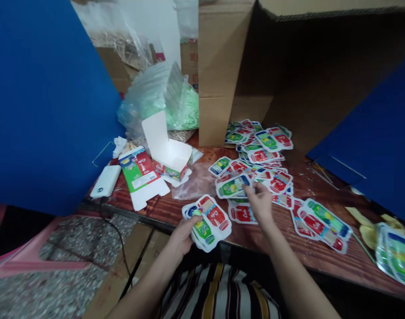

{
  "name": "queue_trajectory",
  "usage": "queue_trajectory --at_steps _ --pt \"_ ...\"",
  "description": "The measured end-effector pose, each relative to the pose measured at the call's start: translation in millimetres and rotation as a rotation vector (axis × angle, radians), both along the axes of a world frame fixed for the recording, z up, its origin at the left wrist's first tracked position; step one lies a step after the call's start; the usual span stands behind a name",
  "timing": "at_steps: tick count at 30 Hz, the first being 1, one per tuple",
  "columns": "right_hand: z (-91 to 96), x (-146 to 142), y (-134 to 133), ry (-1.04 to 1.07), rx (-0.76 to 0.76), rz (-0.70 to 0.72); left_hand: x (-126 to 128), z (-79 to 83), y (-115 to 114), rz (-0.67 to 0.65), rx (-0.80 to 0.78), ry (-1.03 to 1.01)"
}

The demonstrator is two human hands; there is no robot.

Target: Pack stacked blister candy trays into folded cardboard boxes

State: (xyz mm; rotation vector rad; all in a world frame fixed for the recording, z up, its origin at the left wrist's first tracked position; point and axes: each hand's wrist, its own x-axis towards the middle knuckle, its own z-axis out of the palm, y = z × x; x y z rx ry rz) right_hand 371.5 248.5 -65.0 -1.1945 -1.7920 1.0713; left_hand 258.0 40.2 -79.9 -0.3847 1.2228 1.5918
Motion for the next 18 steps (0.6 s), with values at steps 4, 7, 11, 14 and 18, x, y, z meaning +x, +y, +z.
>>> queue_trajectory --at_steps 4,7,11,14,18 --pt "60.2 33.1 7.0 -0.199 0.206 0.050 3.7 5.4 1.8 0.004 0.042 0.115" --pt "95.7 56.4 6.4 -0.454 0.303 0.142 11.6 13.7 7.2 0.002 0.090 0.270" --pt "98.0 51.6 -14.5 -0.595 0.256 0.399 26.1 25.1 21.8 -0.039 0.139 0.469" --pt "80.6 26.8 -37.3 -0.502 0.182 0.517 35.5 29.5 34.8 -0.050 0.206 0.612" --pt "65.1 0.2 -58.1 -0.378 0.099 0.441 37.2 33.2 42.7 -0.059 0.229 0.635"
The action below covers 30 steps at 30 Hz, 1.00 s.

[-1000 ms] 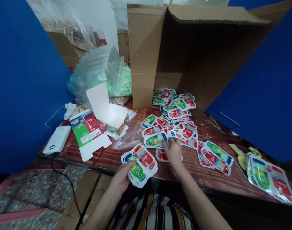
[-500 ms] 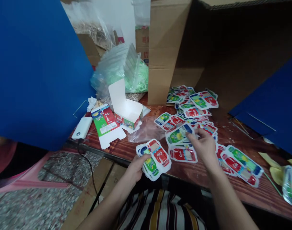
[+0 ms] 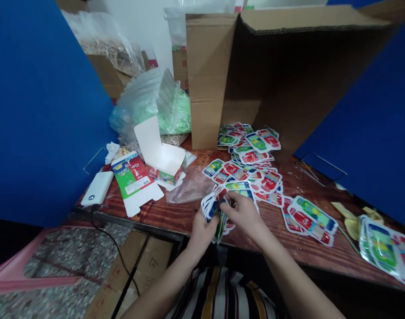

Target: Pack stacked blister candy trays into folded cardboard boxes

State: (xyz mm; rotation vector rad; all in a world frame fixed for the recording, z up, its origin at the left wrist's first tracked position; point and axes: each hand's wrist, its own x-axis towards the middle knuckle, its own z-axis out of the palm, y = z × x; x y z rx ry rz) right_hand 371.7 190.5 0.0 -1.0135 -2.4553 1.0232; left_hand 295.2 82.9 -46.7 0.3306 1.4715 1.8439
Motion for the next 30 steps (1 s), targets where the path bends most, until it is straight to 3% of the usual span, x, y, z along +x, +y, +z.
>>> queue_trajectory --at_steps 4,9,15,19,21,23,26,30 --pt "-6.8 -9.5 -6.1 0.035 -0.028 -0.022 -8.3 8.6 -9.6 -0.101 0.031 -0.138" --pt "-15.9 -17.1 -13.6 0.117 -0.138 -0.015 -13.5 10.4 -16.9 -0.262 0.115 -0.122" --pt "-26.8 -21.4 -27.4 0.267 -0.369 0.019 -9.6 -14.5 -12.7 -0.075 -0.038 -0.199" --pt "-24.0 -11.9 -1.7 0.366 -0.500 0.146 -18.6 -26.1 -20.1 -0.086 -0.072 -0.299" --pt "-21.2 -1.6 28.1 0.388 -0.373 0.165 -28.0 -28.0 -24.5 -0.065 -0.109 -0.394" --pt "-22.3 10.0 62.8 0.309 -0.079 0.165 -39.5 -28.6 -28.1 -0.003 -0.148 -0.477" --pt "-33.5 24.4 104.4 -0.051 0.247 0.320 -54.7 -29.0 -31.5 0.144 -0.188 -0.521" --pt "-50.3 30.3 123.0 -0.341 0.405 0.454 -59.6 -28.9 -31.9 0.179 -0.207 -0.547"
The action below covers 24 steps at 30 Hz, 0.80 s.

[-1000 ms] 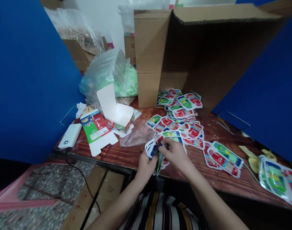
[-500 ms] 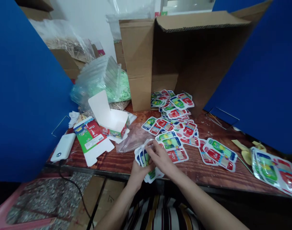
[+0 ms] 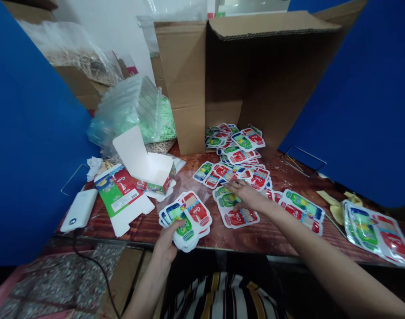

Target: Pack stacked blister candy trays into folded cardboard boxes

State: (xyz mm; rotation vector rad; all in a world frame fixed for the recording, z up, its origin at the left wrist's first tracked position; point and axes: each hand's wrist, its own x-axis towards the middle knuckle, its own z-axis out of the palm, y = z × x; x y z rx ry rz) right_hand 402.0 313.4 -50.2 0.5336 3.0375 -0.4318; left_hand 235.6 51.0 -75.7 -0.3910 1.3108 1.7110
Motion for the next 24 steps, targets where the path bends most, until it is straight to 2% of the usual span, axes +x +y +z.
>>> queue_trajectory --at_steps 4,11,15,19,24 --pt "-3.2 -7.6 3.6 -0.089 0.001 0.044 5.4 1.2 4.0 -0.049 -0.005 0.023" --pt "-5.2 -23.9 9.7 -0.129 0.000 -0.013 4.8 -2.2 5.0 -0.080 0.001 0.030" --pt "-6.5 -18.0 3.8 -0.152 0.090 0.024 4.2 -4.4 3.6 -0.091 0.012 0.048" --pt "-6.1 -7.2 -1.6 -0.178 0.081 0.039 3.4 -4.9 3.1 -0.100 0.021 0.040" --pt "-8.5 2.6 -12.6 -0.128 0.057 -0.121 2.8 -5.9 2.2 -0.115 0.030 0.031"
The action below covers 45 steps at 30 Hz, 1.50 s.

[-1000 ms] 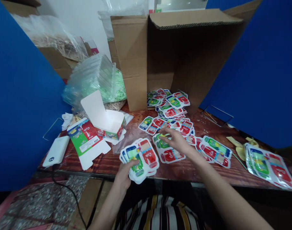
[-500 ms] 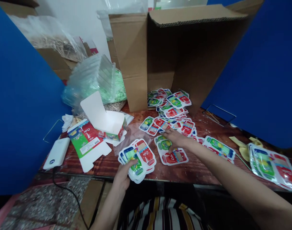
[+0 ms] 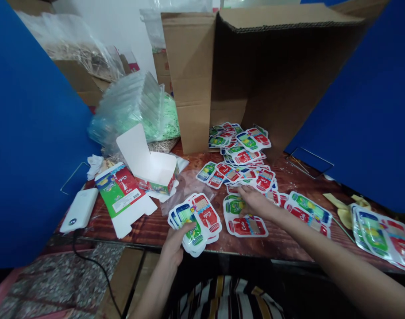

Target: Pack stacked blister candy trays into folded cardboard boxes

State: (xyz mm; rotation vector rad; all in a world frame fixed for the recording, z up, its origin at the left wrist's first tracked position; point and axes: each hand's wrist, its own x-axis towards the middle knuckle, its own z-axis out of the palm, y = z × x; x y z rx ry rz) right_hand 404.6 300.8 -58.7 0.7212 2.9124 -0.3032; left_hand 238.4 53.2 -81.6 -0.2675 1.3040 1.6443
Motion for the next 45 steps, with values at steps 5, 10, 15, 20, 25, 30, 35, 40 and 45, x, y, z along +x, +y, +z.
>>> queue_trajectory --at_steps 5,10,15,20,25,30,35,40,45 --pt "1.3 6.9 0.9 -0.079 -0.028 -0.054 0.1 0.2 -0.3 0.000 0.006 0.007" --pt "15.1 -7.4 18.0 0.040 0.019 0.099 -0.2 -1.4 -0.5 0.006 0.020 -0.005" --pt "7.4 -26.8 30.4 -0.029 0.090 0.092 -1.5 -4.9 -0.8 0.008 0.000 0.005" --pt "-7.1 -5.3 12.8 0.001 -0.008 0.156 -1.4 -4.8 -1.0 0.018 0.013 0.011" --pt "8.8 33.6 -16.3 -0.004 -0.194 0.156 -1.2 1.4 0.4 0.024 -0.021 0.005" --pt "26.7 34.6 -6.5 0.087 -0.185 0.028 -1.7 0.8 0.0 -0.005 -0.014 -0.008" --pt "4.5 15.2 1.6 0.076 -0.029 0.002 -0.9 0.0 -1.5 0.002 -0.025 0.001" --pt "-12.6 9.0 -0.9 0.032 0.020 -0.110 0.2 0.3 -0.5 0.010 0.011 -0.006" --pt "-4.7 18.4 -8.5 -0.147 -0.103 -0.228 -1.5 -8.2 -0.7 0.010 0.024 -0.015"
